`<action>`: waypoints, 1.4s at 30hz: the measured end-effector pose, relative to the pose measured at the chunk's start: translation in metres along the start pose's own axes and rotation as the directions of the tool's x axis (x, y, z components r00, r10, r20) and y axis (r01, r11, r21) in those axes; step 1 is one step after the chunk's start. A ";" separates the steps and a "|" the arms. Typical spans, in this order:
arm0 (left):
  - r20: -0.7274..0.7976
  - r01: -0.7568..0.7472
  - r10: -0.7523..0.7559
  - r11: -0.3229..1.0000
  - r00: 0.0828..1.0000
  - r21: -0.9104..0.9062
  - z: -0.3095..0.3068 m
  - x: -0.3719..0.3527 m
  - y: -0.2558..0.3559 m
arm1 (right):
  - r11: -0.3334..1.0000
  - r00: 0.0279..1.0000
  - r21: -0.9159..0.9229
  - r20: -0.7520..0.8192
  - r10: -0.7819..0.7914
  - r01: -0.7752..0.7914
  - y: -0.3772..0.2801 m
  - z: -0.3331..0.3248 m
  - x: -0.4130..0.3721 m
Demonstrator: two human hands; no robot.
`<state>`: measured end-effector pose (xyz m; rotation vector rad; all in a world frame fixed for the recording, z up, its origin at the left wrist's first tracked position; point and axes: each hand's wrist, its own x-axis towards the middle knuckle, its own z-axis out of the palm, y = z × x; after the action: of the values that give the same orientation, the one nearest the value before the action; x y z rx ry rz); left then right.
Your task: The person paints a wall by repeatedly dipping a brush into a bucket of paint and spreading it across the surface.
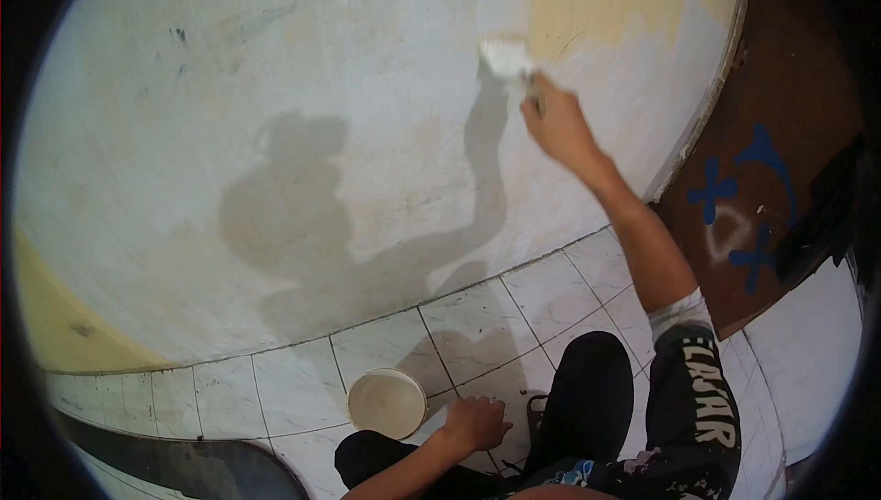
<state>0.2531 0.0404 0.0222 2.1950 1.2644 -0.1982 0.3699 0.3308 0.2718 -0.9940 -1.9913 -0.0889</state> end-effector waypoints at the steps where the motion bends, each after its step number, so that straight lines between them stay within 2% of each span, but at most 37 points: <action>1: 0.003 0.003 -0.003 1.000 1.000 0.005 0.002 0.000 0.001 | 1.000 0.996 -0.019 0.087 0.023 -0.021 0.013 0.010 -0.021; 2: 0.002 -0.001 0.001 1.000 1.000 0.006 0.002 0.000 0.003 | 0.997 0.978 -0.071 0.204 0.047 -0.033 0.026 0.017 -0.039; 3: 0.007 -0.009 0.009 1.000 1.000 -0.001 0.002 0.000 0.005 | 0.997 0.978 -0.074 0.203 0.046 -0.032 0.035 0.018 -0.054; 5: 0.009 -0.008 0.008 1.000 1.000 -0.004 0.001 -0.003 0.007 | 0.990 0.914 0.012 0.385 0.126 -0.142 0.035 0.015 -0.072; 6: 0.016 -0.015 0.016 1.000 1.000 -0.007 -0.001 -0.006 0.008 | 0.991 0.916 0.018 0.385 0.118 -0.135 0.037 0.011 -0.070; 9: -0.012 -0.017 0.017 1.000 1.000 -0.002 0.001 -0.007 0.006 | 0.980 0.930 -0.057 0.307 0.199 -0.191 -0.009 -0.039 -0.033; 10: -0.038 -0.019 0.019 1.000 0.999 0.006 0.002 -0.007 0.006 | 0.975 0.950 -0.088 0.224 0.217 -0.202 -0.025 -0.054 -0.016; 12: -0.012 -0.003 0.003 1.000 1.000 -0.002 0.001 -0.007 0.005 | 0.994 0.999 -0.098 -0.017 -0.046 0.044 -0.035 -0.072 0.025; 14: 0.015 0.012 -0.012 1.000 1.000 -0.010 0.000 -0.006 0.005 | 0.983 0.974 -0.142 -0.177 -0.144 0.120 -0.054 -0.087 0.067; 17: 0.055 0.012 -0.012 1.000 0.998 -0.010 -0.002 -0.005 0.003 | 0.981 0.947 -0.113 -0.262 -0.185 0.160 -0.080 -0.085 0.098; 19: 0.026 0.002 -0.002 1.000 1.000 -0.019 -0.001 -0.004 0.001 | 0.992 0.980 -0.075 -0.164 -0.116 0.105 -0.079 -0.067 0.105; 20: 0.028 0.003 -0.003 1.000 1.000 -0.018 -0.001 -0.005 0.000 | 0.967 0.930 -0.140 -0.276 -0.244 0.212 -0.060 -0.039 0.100; 22: 0.007 0.006 -0.006 1.000 1.000 -0.005 -0.001 -0.006 -0.002 | 0.990 0.978 -0.100 -0.172 -0.120 0.104 -0.053 -0.009 0.063; 24: -0.002 0.005 -0.005 1.000 1.000 -0.026 0.000 -0.005 -0.004 | 0.997 0.994 -0.057 -0.087 -0.061 0.056 -0.040 0.013 0.018; 26: -0.007 0.000 -0.001 0.999 1.000 -0.048 0.002 -0.006 -0.004 | 0.995 0.997 -0.068 -0.013 -0.074 0.073 -0.010 0.037 -0.026; 27: -0.004 -0.001 0.001 0.999 1.000 -0.032 0.002 -0.005 -0.003 | 0.997 0.993 -0.074 0.116 0.006 0.002 -0.005 0.038 -0.044; 28: -0.002 -0.004 0.004 1.000 1.000 -0.013 0.002 -0.005 -0.002 | 0.994 0.967 -0.089 0.238 0.087 -0.067 -0.001 0.038 -0.058; 29: -0.005 -0.010 0.010 1.000 1.000 -0.008 0.002 -0.006 -0.001 | 0.993 0.969 -0.096 0.232 0.088 -0.067 0.003 0.035 -0.069; 31: -0.004 -0.016 0.016 1.000 1.000 -0.015 0.003 -0.007 0.001 | 0.964 0.863 -0.039 0.438 0.251 -0.261 0.013 0.028 -0.080; 32: -0.011 -0.022 0.022 1.000 1.000 -0.002 0.001 -0.007 0.001 | 0.965 0.870 -0.042 0.424 0.251 -0.258 0.022 0.024 -0.075; 35: 0.029 -0.016 0.016 1.000 0.999 0.001 -0.001 -0.006 0.001 | 0.998 0.962 -0.042 0.268 0.045 -0.035 0.061 0.007 -0.025; 36: 0.041 -0.012 0.011 1.000 0.999 0.006 0.001 -0.004 -0.001 | 0.934 0.841 -0.045 0.420 0.340 -0.355 0.024 -0.031 0.005; 38: 0.048 -0.007 0.006 1.000 0.999 0.020 0.002 0.000 -0.004 | 0.960 0.909 0.057 0.343 0.238 -0.274 0.012 -0.072 0.056; 39: 0.056 -0.007 0.006 1.000 0.998 0.021 0.002 0.001 -0.005 | 0.956 0.915 0.075 0.321 0.245 -0.283 0.007 -0.089 0.081; 42: 0.070 -0.005 0.004 1.000 0.998 0.019 0.004 0.005 -0.009 | 0.987 0.975 0.060 0.170 0.140 -0.152 -0.024 -0.138 0.130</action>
<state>0.2489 0.0451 0.0128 2.1871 1.2240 -0.2837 0.4102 0.3373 0.4586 -1.1281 -2.0473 0.1503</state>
